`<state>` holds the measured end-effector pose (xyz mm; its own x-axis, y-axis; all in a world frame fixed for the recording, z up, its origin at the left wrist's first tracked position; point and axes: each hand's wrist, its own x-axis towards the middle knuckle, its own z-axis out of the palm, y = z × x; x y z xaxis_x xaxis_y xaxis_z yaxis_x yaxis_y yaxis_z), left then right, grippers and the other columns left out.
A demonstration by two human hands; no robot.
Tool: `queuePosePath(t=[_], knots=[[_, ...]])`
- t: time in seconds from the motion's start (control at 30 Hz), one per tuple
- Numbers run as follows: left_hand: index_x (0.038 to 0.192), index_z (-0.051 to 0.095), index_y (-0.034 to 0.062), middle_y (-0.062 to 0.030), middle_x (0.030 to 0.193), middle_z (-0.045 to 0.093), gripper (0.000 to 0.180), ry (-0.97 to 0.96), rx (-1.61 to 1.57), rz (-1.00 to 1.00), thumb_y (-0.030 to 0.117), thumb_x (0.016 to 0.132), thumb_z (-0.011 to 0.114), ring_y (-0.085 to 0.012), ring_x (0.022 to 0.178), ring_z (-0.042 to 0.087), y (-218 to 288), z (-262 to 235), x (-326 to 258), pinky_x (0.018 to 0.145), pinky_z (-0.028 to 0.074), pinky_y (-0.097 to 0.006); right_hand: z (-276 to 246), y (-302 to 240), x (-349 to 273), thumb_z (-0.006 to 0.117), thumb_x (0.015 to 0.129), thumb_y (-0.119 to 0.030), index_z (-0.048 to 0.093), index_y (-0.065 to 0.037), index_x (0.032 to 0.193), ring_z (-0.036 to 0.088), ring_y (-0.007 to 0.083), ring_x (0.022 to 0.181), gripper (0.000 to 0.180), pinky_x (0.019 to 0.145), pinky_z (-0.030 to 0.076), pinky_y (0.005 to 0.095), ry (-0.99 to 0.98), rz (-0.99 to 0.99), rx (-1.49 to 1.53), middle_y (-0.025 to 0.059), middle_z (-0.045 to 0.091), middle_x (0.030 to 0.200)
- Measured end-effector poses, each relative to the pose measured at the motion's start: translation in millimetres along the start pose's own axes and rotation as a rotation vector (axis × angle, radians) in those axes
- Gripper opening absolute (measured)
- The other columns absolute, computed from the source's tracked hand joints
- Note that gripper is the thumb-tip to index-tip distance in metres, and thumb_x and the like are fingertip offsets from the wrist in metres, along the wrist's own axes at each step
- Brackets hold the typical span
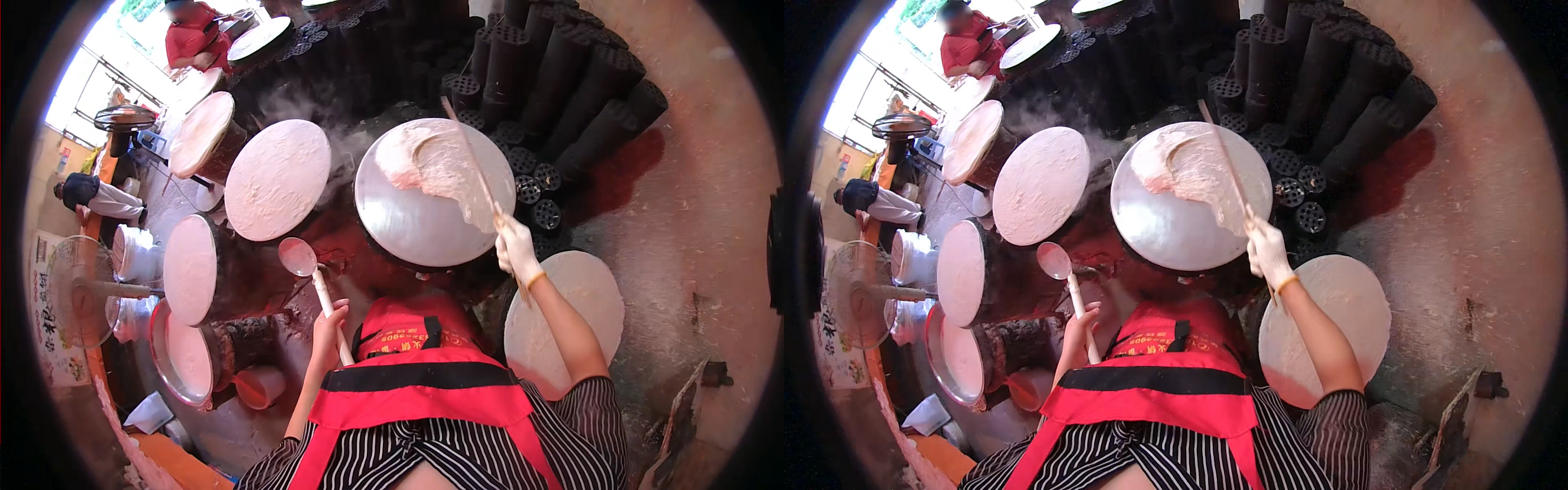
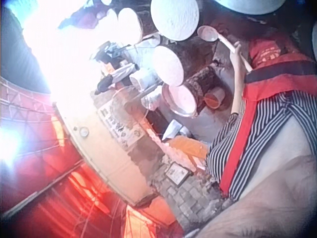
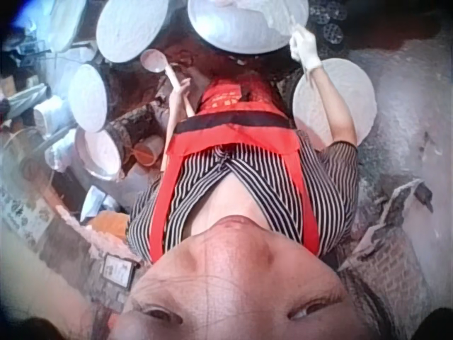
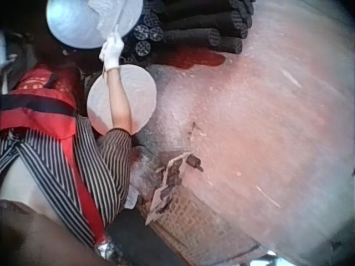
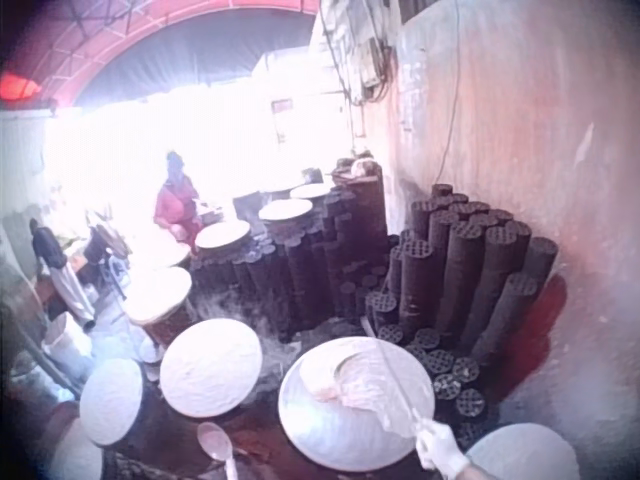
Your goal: Cooking thin crepes or wrappers on multiple heated plates using a ladle and a stick.
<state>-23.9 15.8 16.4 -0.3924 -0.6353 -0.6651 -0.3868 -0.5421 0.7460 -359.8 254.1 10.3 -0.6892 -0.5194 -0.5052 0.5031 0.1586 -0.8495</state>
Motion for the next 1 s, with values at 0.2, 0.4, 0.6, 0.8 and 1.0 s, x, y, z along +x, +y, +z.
queuePosePath(t=[0.2, 0.4, 0.6, 0.8, 1.0], knots=[[0.116, 0.065, 0.0075, 0.0036, 0.101, 0.060, 0.028, 0.035, 0.048, 0.012, 0.017, 0.089, 0.066, -0.0062, 0.088, 0.049, -5.5, -4.5, -15.3, 0.083, 0.039, -0.021, 16.4, -1.4, 14.8, 0.055, 0.100, -0.028, 0.051, -0.025, 0.143, 0.026, 0.0042, 0.034, 0.043, 0.031, 0.022, 0.0235, -0.414, 0.150, -0.024, -0.0080, 0.033, 0.051], [0.118, 0.065, 0.0058, 0.0016, 0.108, 0.062, 0.031, 0.117, 0.077, -0.136, 0.017, 0.090, 0.066, -0.0066, 0.095, 0.052, -16.6, -14.0, -37.6, 0.088, 0.039, -0.023, -7.2, -24.5, 20.4, 0.052, 0.101, -0.028, 0.051, -0.027, 0.143, 0.023, 0.0032, 0.033, 0.041, 0.030, 0.020, 0.0222, -0.239, 0.124, -0.110, -0.0092, 0.034, 0.051], [0.115, 0.066, 0.0059, 0.0046, 0.101, 0.060, 0.027, 0.073, 0.108, -0.099, 0.017, 0.090, 0.066, -0.0034, 0.086, 0.050, -9.9, -16.5, -46.7, 0.078, 0.039, -0.019, 12.4, 7.4, 11.8, 0.054, 0.101, -0.030, 0.051, -0.029, 0.142, 0.025, 0.0038, 0.034, 0.041, 0.031, 0.022, 0.0237, -0.468, 0.266, -0.038, -0.0087, 0.034, 0.051], [0.115, 0.065, 0.0038, 0.0038, 0.092, 0.060, 0.028, -0.116, 0.202, -0.053, 0.016, 0.089, 0.066, -0.0039, 0.077, 0.049, 10.0, -22.4, -12.9, 0.072, 0.040, -0.019, 0.0, 48.2, -69.1, 0.053, 0.102, -0.024, 0.052, -0.021, 0.142, 0.026, 0.0014, 0.035, 0.040, 0.032, 0.020, 0.0198, -0.160, 0.059, 0.060, -0.0097, 0.037, 0.053], [0.112, 0.067, 0.0049, 0.0051, 0.081, 0.056, 0.025, -0.301, 0.339, 0.048, 0.012, 0.088, 0.066, -0.0040, 0.073, 0.047, 33.5, -47.7, 30.5, 0.066, 0.037, -0.022, 66.8, 90.0, -75.2, 0.055, 0.101, -0.025, 0.053, -0.021, 0.142, 0.026, 0.0009, 0.037, 0.041, 0.033, 0.021, 0.0208, -0.086, 0.020, 0.120, -0.0116, 0.036, 0.057]])
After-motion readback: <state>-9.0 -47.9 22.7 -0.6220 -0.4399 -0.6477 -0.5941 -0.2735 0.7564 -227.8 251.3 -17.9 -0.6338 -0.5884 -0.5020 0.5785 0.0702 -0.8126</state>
